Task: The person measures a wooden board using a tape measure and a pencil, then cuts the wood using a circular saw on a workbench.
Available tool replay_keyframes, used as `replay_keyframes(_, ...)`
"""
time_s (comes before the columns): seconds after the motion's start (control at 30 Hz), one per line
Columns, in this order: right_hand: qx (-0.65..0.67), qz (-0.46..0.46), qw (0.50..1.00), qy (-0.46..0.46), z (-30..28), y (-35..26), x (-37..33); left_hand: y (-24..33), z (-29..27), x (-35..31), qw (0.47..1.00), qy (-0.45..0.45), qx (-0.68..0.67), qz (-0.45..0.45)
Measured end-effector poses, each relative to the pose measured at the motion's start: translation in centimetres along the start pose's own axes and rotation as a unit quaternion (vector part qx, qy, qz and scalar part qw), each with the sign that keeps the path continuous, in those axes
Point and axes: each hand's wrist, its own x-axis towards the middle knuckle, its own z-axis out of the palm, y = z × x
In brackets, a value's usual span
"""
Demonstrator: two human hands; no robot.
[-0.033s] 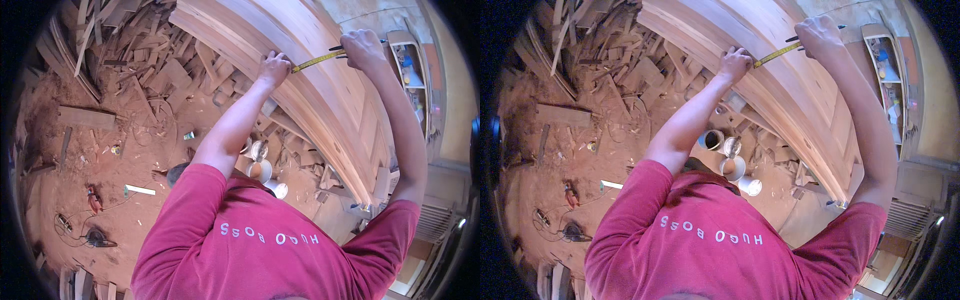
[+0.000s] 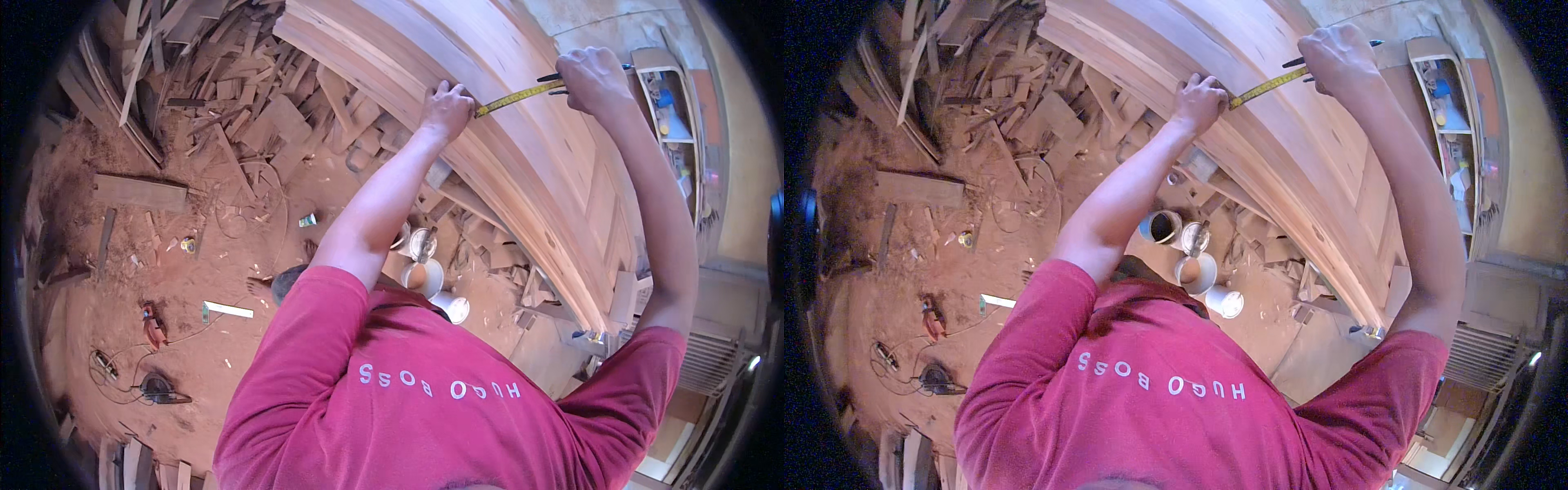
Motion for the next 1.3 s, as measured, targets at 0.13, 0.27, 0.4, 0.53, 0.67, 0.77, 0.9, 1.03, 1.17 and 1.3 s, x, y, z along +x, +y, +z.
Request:
replay_keyframes(0.13,0.007,0.002,1.000,0.007,0.0,-0.1,-0.5,0.6,0.7,-0.2,0.999,0.038,0.029,0.002)
replay_keyframes(0.27,-0.017,-0.003,1.000,0.021,0.2,-0.3,-0.6,1.0,-0.7,1.0,1.000,-0.004,0.002,-0.021)
replay_keyframes(0.4,-0.070,-0.024,0.992,0.101,1.3,-0.4,-0.8,1.0,-0.6,1.6,0.999,-0.037,0.024,-0.010)
replay_keyframes(0.53,-0.091,-0.047,0.979,0.177,1.8,-0.6,-1.0,1.5,-0.7,1.7,0.998,-0.035,0.040,-0.023)
replay_keyframes(0.67,-0.092,-0.037,0.988,0.119,1.5,-0.9,-1.9,2.0,-1.1,1.9,0.996,-0.060,0.031,-0.061)
replay_keyframes(0.77,-0.098,-0.042,0.985,0.136,1.8,-0.6,-2.0,1.7,-0.6,1.8,0.996,-0.048,0.022,-0.069)
replay_keyframes(0.9,-0.120,-0.058,0.974,0.183,1.8,-0.6,-2.7,1.4,-0.2,1.1,0.998,-0.006,0.021,-0.050)
replay_keyframes(1.03,-0.114,-0.040,0.979,0.165,2.6,0.0,-3.1,1.7,-0.6,0.4,0.999,-0.002,0.010,-0.039)
replay_keyframes(1.17,-0.141,-0.063,0.967,0.203,3.5,0.4,-3.4,1.4,-1.0,0.2,0.999,-0.031,0.002,-0.029)
replay_keyframes(1.3,-0.168,-0.082,0.948,0.259,4.3,0.7,-3.4,1.0,-1.0,0.0,0.999,-0.031,0.009,-0.025)
